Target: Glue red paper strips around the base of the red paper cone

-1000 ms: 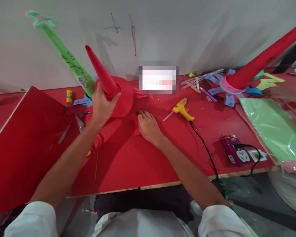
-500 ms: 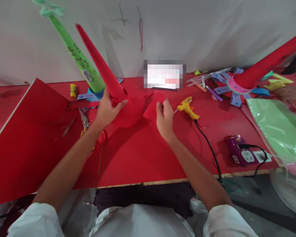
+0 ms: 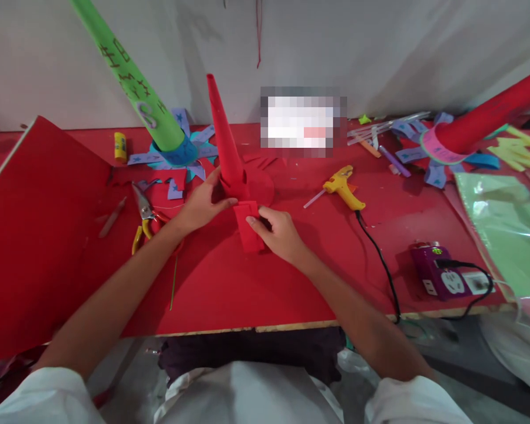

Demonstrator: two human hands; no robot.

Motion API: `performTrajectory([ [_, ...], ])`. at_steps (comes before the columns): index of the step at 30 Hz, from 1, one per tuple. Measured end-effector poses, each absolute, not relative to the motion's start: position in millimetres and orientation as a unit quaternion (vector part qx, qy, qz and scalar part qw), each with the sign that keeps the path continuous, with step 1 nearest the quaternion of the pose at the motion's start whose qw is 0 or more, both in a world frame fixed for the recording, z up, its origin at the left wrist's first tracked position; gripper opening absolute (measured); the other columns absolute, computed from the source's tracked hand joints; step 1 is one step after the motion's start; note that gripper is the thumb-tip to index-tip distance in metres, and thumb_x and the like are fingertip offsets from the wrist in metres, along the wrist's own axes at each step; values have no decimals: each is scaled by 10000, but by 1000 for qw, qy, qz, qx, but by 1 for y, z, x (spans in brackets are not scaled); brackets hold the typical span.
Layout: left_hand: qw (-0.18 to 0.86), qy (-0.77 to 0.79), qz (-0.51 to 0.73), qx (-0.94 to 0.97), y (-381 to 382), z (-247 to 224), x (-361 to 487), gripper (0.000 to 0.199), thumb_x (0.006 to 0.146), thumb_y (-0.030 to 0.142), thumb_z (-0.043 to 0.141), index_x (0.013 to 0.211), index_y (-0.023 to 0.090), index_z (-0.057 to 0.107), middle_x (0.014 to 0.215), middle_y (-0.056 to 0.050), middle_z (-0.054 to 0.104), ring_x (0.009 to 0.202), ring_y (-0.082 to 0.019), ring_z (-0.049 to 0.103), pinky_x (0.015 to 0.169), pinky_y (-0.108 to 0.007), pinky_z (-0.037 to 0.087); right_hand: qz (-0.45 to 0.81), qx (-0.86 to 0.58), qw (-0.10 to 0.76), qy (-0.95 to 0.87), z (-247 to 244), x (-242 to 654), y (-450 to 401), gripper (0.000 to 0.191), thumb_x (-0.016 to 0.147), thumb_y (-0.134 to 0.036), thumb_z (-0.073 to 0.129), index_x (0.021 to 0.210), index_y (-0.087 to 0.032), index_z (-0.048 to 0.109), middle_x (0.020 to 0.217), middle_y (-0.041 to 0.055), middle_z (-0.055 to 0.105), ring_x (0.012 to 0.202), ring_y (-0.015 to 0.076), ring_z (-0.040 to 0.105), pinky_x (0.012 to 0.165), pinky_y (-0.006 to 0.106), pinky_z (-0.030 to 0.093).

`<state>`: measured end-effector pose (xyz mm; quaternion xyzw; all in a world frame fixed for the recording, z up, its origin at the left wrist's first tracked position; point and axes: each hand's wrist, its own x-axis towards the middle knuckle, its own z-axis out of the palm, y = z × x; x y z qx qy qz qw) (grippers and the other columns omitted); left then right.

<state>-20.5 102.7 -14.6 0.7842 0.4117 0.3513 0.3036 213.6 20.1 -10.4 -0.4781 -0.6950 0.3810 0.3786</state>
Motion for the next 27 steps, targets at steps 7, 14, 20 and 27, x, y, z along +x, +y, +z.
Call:
performTrajectory([
  [7,213,483,475,704,68,-2,-20,398,1055,477,548,1374,244,595,1335,-115,696,1200,-231,691,1038,-407,569,394,-494,392,-669,-9,205,20,437,967,-607,601,774,-214,609,708,-1,592,669,159,509,610,282,392],
  [14,325,445,454,700,34,1,-12,237,948,337,732,1165,239,720,961,-12,755,868,-142,712,812,-266,576,366,-502,368,-692,-8,200,22,515,967,-630,574,672,-233,430,617,-42,407,602,127,391,562,273,298],
  [20,332,464,513,641,41,1,-17,225,963,439,717,1044,232,744,906,-22,731,789,-145,676,734,-279,573,373,-471,307,-738,1,215,20,522,1015,-590,512,656,-229,397,602,-43,407,579,119,403,565,277,275],
  [27,374,481,520,599,43,-12,-17,200,932,402,754,1040,235,736,870,-12,716,747,-131,647,688,-257,543,241,-537,245,-771,16,233,19,516,1055,-578,510,677,-228,481,572,-29,473,530,131,394,566,310,221],
])
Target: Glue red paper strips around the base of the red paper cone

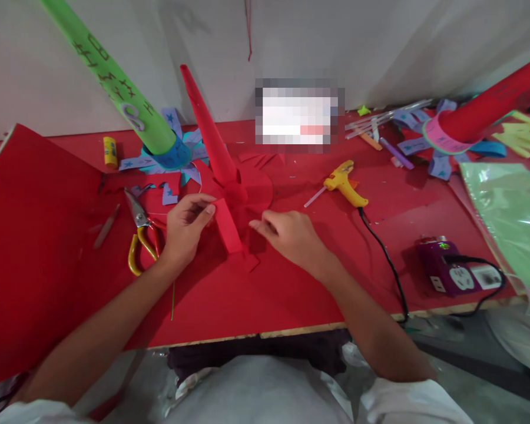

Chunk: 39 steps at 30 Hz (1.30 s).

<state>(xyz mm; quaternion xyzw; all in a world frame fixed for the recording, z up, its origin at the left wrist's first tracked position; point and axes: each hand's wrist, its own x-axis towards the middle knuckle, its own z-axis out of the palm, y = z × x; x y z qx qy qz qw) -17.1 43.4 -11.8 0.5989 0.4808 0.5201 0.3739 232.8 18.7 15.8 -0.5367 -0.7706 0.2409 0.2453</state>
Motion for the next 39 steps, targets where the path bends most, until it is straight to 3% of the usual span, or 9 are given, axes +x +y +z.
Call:
performTrajectory([
  [5,284,492,416,710,38,-15,-13,98,937,244,710,1016,226,765,935,-18,778,827,-151,690,775,-288,536,119,-589,327,-729,8,250,30,427,1064,-462,505,704,-233,504,572,-22,471,530,141,392,587,327,256],
  [9,289,455,423,728,37,-13,-8,57,936,220,718,986,214,743,942,-12,777,869,-146,712,825,-279,556,235,-537,345,-733,-4,234,25,222,1026,-448,581,1017,-240,661,865,38,743,738,193,663,669,311,435],
  [12,296,424,462,721,35,-10,-5,65,941,262,735,949,203,709,911,1,759,835,-133,702,817,-262,559,360,-487,359,-710,-10,214,17,320,962,-406,671,1247,-266,628,1002,40,784,788,193,707,689,308,502],
  [17,244,398,456,758,27,-6,-8,168,1026,362,643,1025,195,659,933,-22,744,866,-147,694,827,-284,550,374,-497,464,-631,-15,213,22,113,928,-310,645,1024,-252,638,899,12,727,816,184,684,717,309,516],
  [23,21,284,208,936,18,-7,-4,399,1086,495,478,1152,173,705,1249,-133,741,1086,-272,678,934,-429,501,315,-523,508,-608,-17,233,38,152,951,-391,639,911,-251,598,826,-7,640,738,166,594,675,307,471],
  [27,-10,258,185,948,20,-6,-4,415,1100,475,449,964,177,705,1000,-82,744,919,-224,664,802,-362,470,298,-501,478,-657,-15,227,35,142,964,-365,613,888,-246,599,845,10,670,816,188,637,794,336,516],
  [32,28,221,230,947,23,-7,-14,437,1121,381,425,795,184,638,683,-9,637,629,-136,578,629,-299,392,315,-509,454,-660,-16,221,31,113,939,-340,655,893,-242,626,816,3,695,781,185,660,754,318,506],
  [36,-10,275,308,911,23,-7,-18,292,1098,294,493,906,186,684,707,3,677,613,-121,590,616,-277,409,349,-522,426,-651,-21,211,34,108,921,-328,708,927,-243,642,791,-2,726,726,184,674,696,305,487],
  [39,-59,296,289,908,24,-7,-17,201,1071,283,550,1024,187,720,832,-24,732,707,-143,644,631,-286,442,316,-532,376,-690,-23,203,35,90,938,-276,707,1013,-254,662,856,11,768,754,196,693,722,315,489],
])
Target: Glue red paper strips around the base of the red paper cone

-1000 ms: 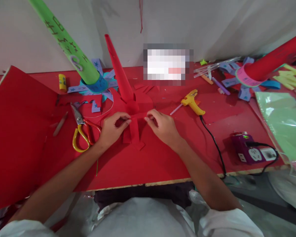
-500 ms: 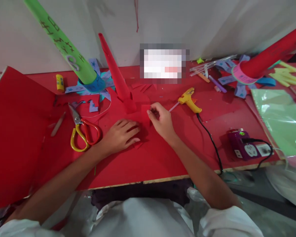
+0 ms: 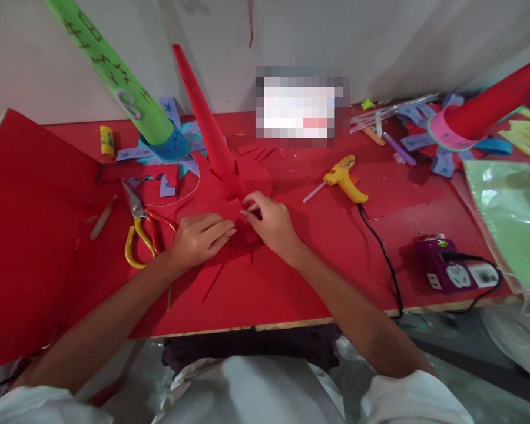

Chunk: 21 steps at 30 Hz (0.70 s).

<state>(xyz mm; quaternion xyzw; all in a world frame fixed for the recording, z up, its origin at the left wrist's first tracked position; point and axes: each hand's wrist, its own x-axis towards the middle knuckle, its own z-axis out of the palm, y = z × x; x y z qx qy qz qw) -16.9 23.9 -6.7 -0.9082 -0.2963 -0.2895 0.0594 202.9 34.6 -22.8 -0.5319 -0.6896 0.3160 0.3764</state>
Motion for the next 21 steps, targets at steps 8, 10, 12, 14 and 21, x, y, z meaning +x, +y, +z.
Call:
performTrajectory([
  [8,118,-312,-194,-923,27,-8,-11,215,1058,296,570,1105,185,749,1093,-49,786,894,-219,691,789,-376,545,204,-522,280,-780,-20,208,22,108,1008,-173,593,965,-244,662,983,45,769,911,223,713,797,328,487],
  [10,110,-309,-189,-926,27,-8,-12,222,1057,288,573,1143,178,745,1124,-53,783,952,-229,694,832,-377,553,187,-524,289,-779,-17,213,22,113,1022,-192,577,967,-241,663,986,47,765,909,219,706,795,325,485],
  [12,98,-304,-172,-932,27,-7,-12,258,1056,277,571,1234,173,727,1173,-66,774,1012,-241,692,871,-382,552,164,-536,320,-764,-13,220,24,117,1027,-205,561,979,-239,662,983,49,760,898,213,699,792,323,486],
  [14,91,-300,-151,-938,28,-7,-13,320,1057,271,565,1336,173,687,1238,-89,757,1063,-257,686,896,-401,543,133,-549,365,-740,-9,232,29,113,1019,-208,552,985,-236,656,967,52,746,871,208,686,781,324,492],
  [21,61,-301,-136,-942,31,-9,-14,330,1055,284,548,1343,211,691,1356,-119,714,1155,-291,657,941,-452,518,-36,-665,393,-634,-11,304,46,202,950,-195,513,1118,-227,621,1110,146,676,1019,288,643,907,463,542],
])
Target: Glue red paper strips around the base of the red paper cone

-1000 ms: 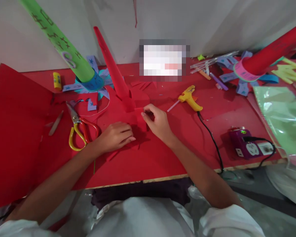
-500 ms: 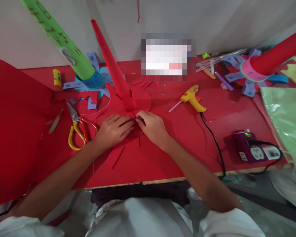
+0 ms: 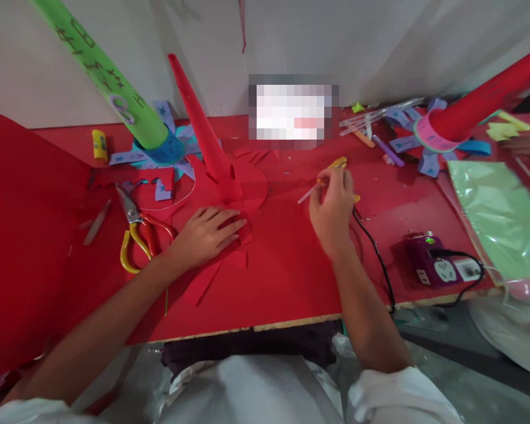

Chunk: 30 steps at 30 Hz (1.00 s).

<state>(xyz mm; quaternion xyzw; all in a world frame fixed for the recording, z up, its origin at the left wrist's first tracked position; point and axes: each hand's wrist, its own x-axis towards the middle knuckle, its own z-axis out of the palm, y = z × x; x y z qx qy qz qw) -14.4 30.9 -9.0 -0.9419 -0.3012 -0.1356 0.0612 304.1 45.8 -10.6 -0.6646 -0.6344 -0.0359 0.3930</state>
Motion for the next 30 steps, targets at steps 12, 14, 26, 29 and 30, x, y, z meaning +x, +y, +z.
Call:
performTrajectory([
  [12,47,-289,-149,-944,31,-12,-16,311,1064,263,539,1321,189,697,1314,-112,735,1185,-276,658,989,-444,515,-15,-753,257,-606,-40,352,42,460,836,-141,538,1288,-188,603,1233,190,625,1163,351,593,1029,594,462],
  [14,54,-286,-152,-945,31,-12,-17,292,1063,255,541,1293,188,708,1318,-107,733,1184,-273,659,990,-438,516,-7,-737,282,-614,-41,355,42,427,849,-143,531,1266,-202,600,1227,181,608,1164,347,584,1040,599,451],
  [26,45,-287,-154,-944,31,-13,-17,297,1047,216,550,1288,188,721,1317,-114,735,1174,-279,669,974,-447,542,-49,-662,366,-652,-34,358,50,597,879,-114,527,1466,-192,601,1318,202,579,1274,336,560,1114,564,483],
  [29,25,-293,-157,-943,31,-13,-17,307,1034,192,561,1294,200,723,1316,-121,736,1180,-277,672,970,-452,544,-52,-650,378,-657,-24,349,46,562,885,-114,519,1418,-251,635,1334,147,583,1299,314,568,1123,577,494],
  [30,25,-293,-157,-943,31,-13,-17,308,1034,192,560,1295,201,724,1314,-120,737,1178,-275,673,969,-450,544,-53,-646,384,-658,-21,345,45,536,891,-120,520,1393,-257,650,1338,142,593,1294,313,577,1120,578,499],
])
